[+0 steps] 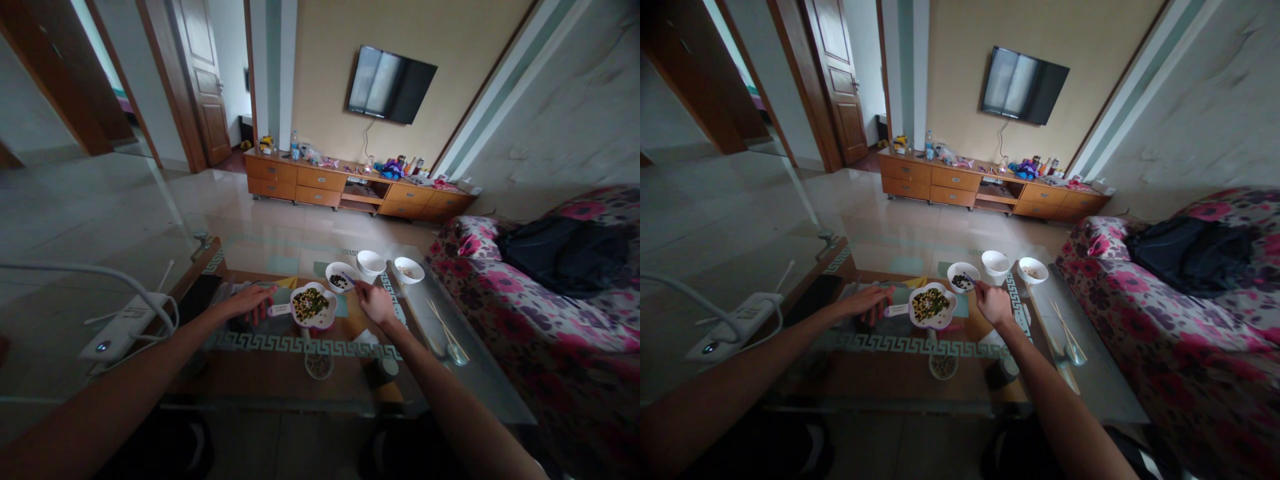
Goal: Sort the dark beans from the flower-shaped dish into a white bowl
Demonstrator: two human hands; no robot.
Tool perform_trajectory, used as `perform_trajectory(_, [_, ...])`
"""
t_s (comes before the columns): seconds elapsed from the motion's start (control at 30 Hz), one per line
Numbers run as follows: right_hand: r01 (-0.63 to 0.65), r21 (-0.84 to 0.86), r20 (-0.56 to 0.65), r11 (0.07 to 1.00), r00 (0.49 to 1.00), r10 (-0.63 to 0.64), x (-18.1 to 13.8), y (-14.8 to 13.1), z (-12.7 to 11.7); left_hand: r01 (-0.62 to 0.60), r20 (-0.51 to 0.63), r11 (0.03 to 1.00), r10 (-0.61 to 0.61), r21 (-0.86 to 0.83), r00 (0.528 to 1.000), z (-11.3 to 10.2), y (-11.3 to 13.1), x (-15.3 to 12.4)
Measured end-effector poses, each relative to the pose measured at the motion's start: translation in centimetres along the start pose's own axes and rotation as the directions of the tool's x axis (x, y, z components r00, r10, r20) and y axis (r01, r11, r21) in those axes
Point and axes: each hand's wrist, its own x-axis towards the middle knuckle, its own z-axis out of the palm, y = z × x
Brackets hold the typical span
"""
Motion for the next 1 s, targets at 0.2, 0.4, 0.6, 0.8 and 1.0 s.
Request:
perform_trajectory(0.2, [0.040,-0.046,0.072,0.998,0.997,-0.037,-0.1,-1.1,-1.0,-0.007,-0.016,1.000,0.007,0.015,1.000,0.2,0.2,-0.2])
perform_trajectory(0.4, [0.043,-0.036,0.011,0.998,0.999,-0.043,-0.6,-1.7,-1.5,-0.003,-0.016,0.999,0.003,0.045,1.000,0.3,0.5,-0.3])
perform_trajectory(0.6, [0.229,0.067,0.030,0.971,0.972,-0.231,-1.7,-4.9,-0.4,-0.022,-0.011,0.998,0.023,0.062,1.000,0.5,0.7,-0.5])
perform_trajectory(0.8, [0.331,0.080,0.119,0.940,0.933,-0.339,-2.2,-7.9,0.8,-0.026,-0.013,0.997,0.027,0.076,1.000,0.6,0.3,-0.2])
perform_trajectory(1.0, [0.355,0.060,0.136,0.933,0.923,-0.360,-1.9,-8.0,0.6,-0.034,-0.006,0.997,0.034,0.066,0.999,0.7,0.2,-0.2])
